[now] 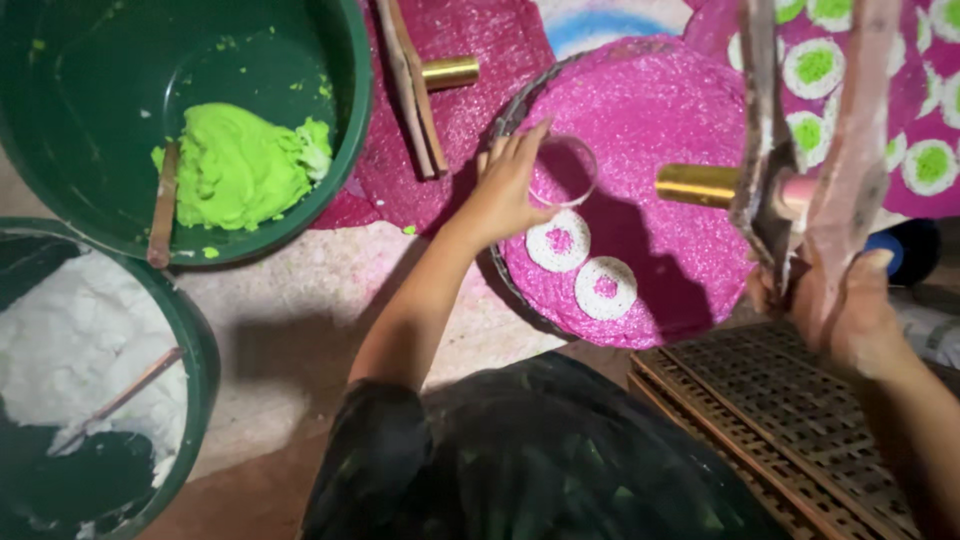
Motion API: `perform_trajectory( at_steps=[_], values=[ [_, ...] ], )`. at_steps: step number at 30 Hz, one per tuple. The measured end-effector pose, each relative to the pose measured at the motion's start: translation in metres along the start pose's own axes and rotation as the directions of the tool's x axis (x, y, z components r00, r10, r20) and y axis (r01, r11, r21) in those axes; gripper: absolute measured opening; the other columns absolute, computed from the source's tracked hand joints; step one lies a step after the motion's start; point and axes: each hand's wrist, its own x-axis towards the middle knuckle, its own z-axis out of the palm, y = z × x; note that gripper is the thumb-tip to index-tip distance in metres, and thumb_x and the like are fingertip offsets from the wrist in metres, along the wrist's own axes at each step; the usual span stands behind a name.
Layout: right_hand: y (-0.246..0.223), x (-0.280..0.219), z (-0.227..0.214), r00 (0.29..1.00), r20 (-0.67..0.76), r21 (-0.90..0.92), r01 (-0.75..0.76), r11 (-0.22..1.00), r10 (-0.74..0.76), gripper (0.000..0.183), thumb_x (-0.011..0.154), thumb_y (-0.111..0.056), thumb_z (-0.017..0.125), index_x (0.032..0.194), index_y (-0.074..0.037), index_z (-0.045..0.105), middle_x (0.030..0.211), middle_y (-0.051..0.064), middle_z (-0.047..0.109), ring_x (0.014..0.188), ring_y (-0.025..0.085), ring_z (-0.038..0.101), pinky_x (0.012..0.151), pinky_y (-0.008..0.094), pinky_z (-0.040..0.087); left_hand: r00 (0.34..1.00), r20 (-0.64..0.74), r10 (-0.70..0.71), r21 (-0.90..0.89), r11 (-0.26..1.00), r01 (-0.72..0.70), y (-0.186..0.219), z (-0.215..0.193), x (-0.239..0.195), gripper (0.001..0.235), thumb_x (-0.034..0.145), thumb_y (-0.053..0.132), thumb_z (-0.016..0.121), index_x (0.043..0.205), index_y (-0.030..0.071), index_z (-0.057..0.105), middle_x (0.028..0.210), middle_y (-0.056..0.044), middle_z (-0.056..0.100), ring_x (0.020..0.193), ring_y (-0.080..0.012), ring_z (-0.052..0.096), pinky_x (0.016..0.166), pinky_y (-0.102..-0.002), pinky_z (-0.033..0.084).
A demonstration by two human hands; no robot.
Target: The person uses metal molds to form batter into decorative shapes by dipping the molds into green and white batter and then transferring the molded shapes onto circular pink mats.
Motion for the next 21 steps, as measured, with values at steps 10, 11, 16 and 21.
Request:
perform_trajectory(
  at_steps=[10, 11, 16, 21],
  values=[
    [0.021, 0.043, -0.002, 0.955, 0.208, -0.274, -0.152, 0.950, 0.213, 0.089, 0.101, -0.073, 0.016, 0.132, 0.004, 0.048, 0.104, 0.017, 0.058, 0.090, 0.025, 0.057, 0.081, 0.043, 0.051, 0.998, -0.008, 0.058, -0.668, 0.742, -0.049, 0.008, -0.017, 0.023, 0.102, 0.089, 0.057, 0.067, 0.167, 0.014, 0.018, 0.176, -0.013, 0.014, 0.162, -0.0316, 0.016, 0.130, -0.049, 0.019],
    [0.012, 0.051, 0.000, 0.930, 0.243, -0.443, -0.147, 0.885, 0.276, 0.087, 0.100, -0.071, 0.015, 0.129, 0.003, 0.049, 0.101, 0.015, 0.060, 0.088, 0.024, 0.059, 0.080, 0.041, 0.052, 0.972, -0.068, 0.226, -0.887, 0.432, -0.163, 0.010, -0.017, 0.026, 0.096, 0.091, 0.063, 0.062, 0.164, 0.012, 0.027, 0.171, -0.013, 0.026, 0.159, -0.0298, 0.026, 0.130, -0.047, 0.023],
    [-0.049, 0.101, 0.044, 0.790, 0.249, -0.628, -0.309, 0.714, 0.561, 0.080, 0.092, -0.067, 0.015, 0.103, -0.003, 0.061, 0.079, 0.008, 0.066, 0.071, 0.021, 0.068, 0.072, 0.037, 0.059, 0.787, -0.532, 0.311, -0.678, -0.714, -0.176, 0.014, -0.011, 0.056, 0.067, 0.111, 0.068, 0.037, 0.119, 0.008, 0.064, 0.100, -0.003, 0.068, 0.104, -0.0189, 0.066, 0.111, -0.040, 0.048],
    [-0.093, 0.133, 0.084, 0.920, 0.132, -0.769, -0.141, 0.624, 0.370, 0.078, 0.100, -0.065, 0.025, 0.092, 0.001, 0.066, 0.070, 0.010, 0.059, 0.066, 0.026, 0.058, 0.066, 0.046, 0.052, 0.846, -0.526, 0.082, -0.637, -0.698, -0.329, -0.016, -0.023, 0.073, 0.054, 0.107, 0.065, 0.038, 0.085, 0.018, 0.055, 0.078, 0.003, 0.054, 0.078, -0.0147, 0.059, 0.091, -0.040, 0.053]
  ],
)
